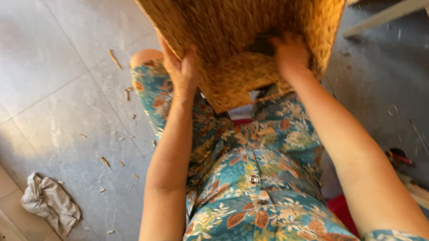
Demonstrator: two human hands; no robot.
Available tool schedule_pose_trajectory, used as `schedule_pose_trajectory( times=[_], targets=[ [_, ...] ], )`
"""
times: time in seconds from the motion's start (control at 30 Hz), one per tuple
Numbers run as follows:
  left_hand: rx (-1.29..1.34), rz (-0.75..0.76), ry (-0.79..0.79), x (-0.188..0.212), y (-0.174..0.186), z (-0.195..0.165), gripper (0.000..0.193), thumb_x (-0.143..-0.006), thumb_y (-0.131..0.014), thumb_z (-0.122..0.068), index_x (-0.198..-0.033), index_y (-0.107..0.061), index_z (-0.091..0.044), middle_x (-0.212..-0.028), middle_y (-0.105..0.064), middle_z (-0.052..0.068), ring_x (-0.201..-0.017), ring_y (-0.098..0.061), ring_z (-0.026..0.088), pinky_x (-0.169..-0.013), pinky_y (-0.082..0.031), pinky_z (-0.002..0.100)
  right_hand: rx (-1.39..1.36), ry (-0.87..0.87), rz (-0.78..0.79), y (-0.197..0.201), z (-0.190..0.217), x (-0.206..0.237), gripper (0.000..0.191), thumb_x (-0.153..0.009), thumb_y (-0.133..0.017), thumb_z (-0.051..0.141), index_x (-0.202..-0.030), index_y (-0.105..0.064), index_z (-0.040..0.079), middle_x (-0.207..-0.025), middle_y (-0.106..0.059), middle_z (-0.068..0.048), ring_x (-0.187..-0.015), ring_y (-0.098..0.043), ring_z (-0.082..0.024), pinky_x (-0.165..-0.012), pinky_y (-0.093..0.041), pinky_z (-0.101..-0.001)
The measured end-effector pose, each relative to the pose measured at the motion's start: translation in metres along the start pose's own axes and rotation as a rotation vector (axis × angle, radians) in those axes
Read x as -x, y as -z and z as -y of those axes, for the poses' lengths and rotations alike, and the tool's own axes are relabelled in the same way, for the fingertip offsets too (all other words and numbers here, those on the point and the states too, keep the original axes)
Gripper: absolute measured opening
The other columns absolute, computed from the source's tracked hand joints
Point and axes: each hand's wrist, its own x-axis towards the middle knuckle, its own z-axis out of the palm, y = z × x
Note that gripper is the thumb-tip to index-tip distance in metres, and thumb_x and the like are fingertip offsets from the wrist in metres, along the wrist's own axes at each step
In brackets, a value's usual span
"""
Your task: The person wipes the interior of a woven basket with a green cloth and trims loose strands using scissors. They rotate the basket to reach different sides and continue wiping and trimming throughout the clip.
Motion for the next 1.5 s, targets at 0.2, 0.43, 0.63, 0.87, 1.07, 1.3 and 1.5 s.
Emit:
schedule_pose_trajectory(
  times=[0.2,0.43,0.63,0.87,1.07,1.3,1.5],
  targets=[
    [-0.109,-0.018,-0.033,-0.014,-0.021,-0.014,0.072,-0.093,-0.062,0.002,-0.160,-0.036,-0.002,-0.148,-0.059,0.017,-0.137,-0.056,0.024,-0.117,-0.044,0.035,-0.023,-0.128,0.137,-0.015,0.042,-0.003,0.040,-0.087,-0.068,0.018,-0.126,-0.070,0.025,-0.133,-0.061,-0.018,-0.118,-0.056,-0.045,-0.090,-0.052,-0.0544],
    [-0.269,0.018,-0.133,-0.007,-0.012,-0.009,0.076,-0.089,-0.064,0.002,-0.160,-0.035,-0.001,-0.150,-0.056,0.020,-0.140,-0.054,0.026,-0.118,-0.042,0.036,-0.419,0.223,0.080,-0.022,0.167,0.020,0.026,-0.078,-0.071,0.019,-0.103,-0.075,0.017,-0.107,-0.073,-0.010,-0.105,-0.062,-0.036,-0.093,-0.051,-0.0468],
    [0.131,0.009,0.037,-0.008,0.006,0.013,0.075,-0.097,-0.061,0.007,-0.164,-0.031,-0.006,-0.124,-0.061,0.008,-0.097,-0.058,0.016,-0.085,-0.052,0.029,-0.568,0.330,0.016,0.036,0.128,0.074,0.030,-0.080,-0.066,-0.001,-0.107,-0.074,0.011,-0.109,-0.071,-0.010,-0.110,-0.061,-0.036,-0.097,-0.050,-0.0451],
    [0.154,-0.020,0.114,-0.015,0.008,0.004,0.079,-0.099,-0.063,0.005,-0.166,-0.022,-0.009,-0.123,-0.059,0.006,-0.098,-0.054,0.014,-0.083,-0.051,0.028,-0.570,0.314,-0.030,0.070,0.136,0.088,0.032,-0.079,-0.068,0.001,-0.108,-0.074,0.011,-0.112,-0.070,-0.006,-0.114,-0.057,-0.033,-0.101,-0.048,-0.0430],
    [0.130,0.083,0.035,-0.030,0.020,0.007,0.071,-0.100,-0.061,0.010,-0.162,-0.032,-0.008,-0.122,-0.061,0.006,-0.095,-0.053,0.012,-0.084,-0.049,0.026,-0.642,0.301,-0.006,0.065,0.142,0.085,0.034,-0.080,-0.067,-0.001,-0.111,-0.074,0.012,-0.116,-0.070,-0.005,-0.117,-0.058,-0.033,-0.102,-0.049,-0.0425],
    [0.285,0.124,0.120,-0.054,0.025,0.007,0.080,-0.095,-0.058,0.013,-0.165,-0.028,-0.012,-0.123,-0.062,0.006,-0.097,-0.056,0.014,-0.087,-0.050,0.029,-0.687,0.146,-0.020,0.078,0.130,0.089,0.038,-0.087,-0.069,0.003,-0.124,-0.068,0.013,-0.133,-0.062,-0.013,-0.124,-0.057,-0.035,-0.107,-0.048,-0.0434],
    [0.079,0.198,0.055,-0.070,0.023,0.018,0.057,-0.104,-0.062,0.010,-0.156,-0.045,-0.008,-0.101,-0.055,0.002,-0.084,-0.047,0.012,-0.077,-0.044,0.030,-0.541,0.162,-0.010,0.078,0.135,0.093,0.055,-0.080,-0.080,0.018,-0.132,-0.063,0.013,-0.147,-0.048,-0.019,-0.126,-0.049,-0.043,-0.104,-0.041,-0.0512]
  ],
)
